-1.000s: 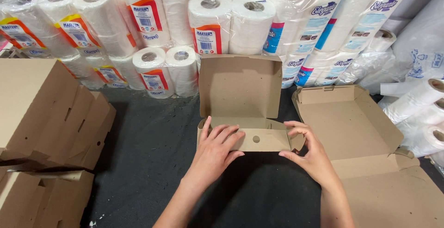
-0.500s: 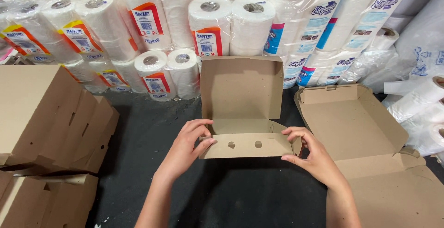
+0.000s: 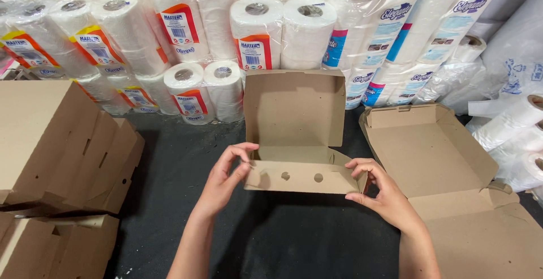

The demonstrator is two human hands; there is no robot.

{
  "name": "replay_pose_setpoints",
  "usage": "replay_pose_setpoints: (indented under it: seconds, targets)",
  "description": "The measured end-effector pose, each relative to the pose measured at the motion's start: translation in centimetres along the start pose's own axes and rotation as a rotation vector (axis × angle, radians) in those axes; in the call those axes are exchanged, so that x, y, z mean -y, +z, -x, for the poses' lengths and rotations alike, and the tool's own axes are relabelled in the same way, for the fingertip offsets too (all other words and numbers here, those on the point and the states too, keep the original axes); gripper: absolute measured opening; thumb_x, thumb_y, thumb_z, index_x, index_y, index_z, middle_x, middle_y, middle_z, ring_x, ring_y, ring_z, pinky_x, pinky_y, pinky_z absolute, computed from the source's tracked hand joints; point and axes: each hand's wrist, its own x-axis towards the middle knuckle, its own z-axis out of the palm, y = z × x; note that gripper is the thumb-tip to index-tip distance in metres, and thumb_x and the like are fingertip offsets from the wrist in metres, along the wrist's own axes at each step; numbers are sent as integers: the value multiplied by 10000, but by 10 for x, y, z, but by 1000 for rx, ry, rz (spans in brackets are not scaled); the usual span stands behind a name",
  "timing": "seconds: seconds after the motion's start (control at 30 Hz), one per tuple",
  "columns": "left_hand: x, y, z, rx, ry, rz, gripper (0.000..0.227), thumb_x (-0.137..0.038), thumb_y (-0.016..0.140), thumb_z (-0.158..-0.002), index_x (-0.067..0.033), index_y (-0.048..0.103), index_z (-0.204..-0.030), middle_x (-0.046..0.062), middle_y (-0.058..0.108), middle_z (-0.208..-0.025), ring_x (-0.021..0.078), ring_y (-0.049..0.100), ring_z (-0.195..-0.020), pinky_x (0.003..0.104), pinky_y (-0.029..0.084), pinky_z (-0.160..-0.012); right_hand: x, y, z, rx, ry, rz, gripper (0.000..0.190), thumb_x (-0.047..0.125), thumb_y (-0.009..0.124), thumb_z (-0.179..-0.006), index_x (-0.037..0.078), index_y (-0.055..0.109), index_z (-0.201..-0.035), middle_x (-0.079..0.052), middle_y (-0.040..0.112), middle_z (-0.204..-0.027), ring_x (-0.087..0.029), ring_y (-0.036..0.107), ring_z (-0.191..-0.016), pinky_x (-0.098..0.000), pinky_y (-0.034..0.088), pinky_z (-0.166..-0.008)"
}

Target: The person repeatedly picks up flat cardboard pizza boxes, unfolds them on a table, and folds the side flaps to form the box shape. The person then stacks the assembled boxes on a pile to the left. The process is repeated for multiple boxes throughout the clip.

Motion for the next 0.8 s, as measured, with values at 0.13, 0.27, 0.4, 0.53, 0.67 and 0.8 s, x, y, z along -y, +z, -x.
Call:
replay_pose_setpoints:
  seconds: [0.13,0.27,0.4,0.53,0.67,0.8]
  targets:
    - [-20,18,8,203,18,-340,758,-329,820,-890,-181,481,-1552,66,540,-1557,239,508,-1350,413,419,-1143,-5,-3,0,-13,-9,-10,366,164,876,-829,201,640,-1106,-2,685,-1392,-144,623,-1302,-311,430,-920]
    - [-18,28,25,205,149,-649,375,-360,800,-904,-153,639,-1173,29,601,-1489,293,438,-1478,612,166,-1260,-8,-11,-3,125,-152,-244,734,553,745,-841,123,592,-1415,-87,544,-1572,-110,519,-973,-292,465,-827]
    - [1,29,56,213,192,-638,333,-294,870,-847,-132,579,-843,-36,713,-1339,266,559,-1363,598,197,-1245,-22,1,-20,-201,-81,-358,609,354,623,-954,28,552,-1462,-113,673,-1338,-128,577,-785,-283,493,-752]
    - [16,27,92,251,104,-654,290,-276,877,-842,-153,615,-836,-43,760,-1255,238,589,-1323,612,160,-1252,-33,20,-57,-361,153,-377,587,195,673,-924,129,507,-1483,-83,554,-1556,-207,637,-1238,-366,520,-1053]
    - [45,19,122,242,46,-715,298,-213,897,-815,-169,603,-788,-61,751,-1298,220,569,-1346,643,112,-1243,-33,40,-91,-395,213,-352,910,314,729,-860,140,290,-1637,-113,462,-1610,-233,497,-1442,-388,488,-1093]
    - [63,7,136,167,4,-877,199,-216,890,-780,-210,692,-787,-60,741,-1301,258,533,-1361,685,121,-1225,-31,55,-106,-410,218,-456,647,368,607,-967,124,453,-1546,-60,555,-1575,-231,521,-1460,-390,409,-1194]
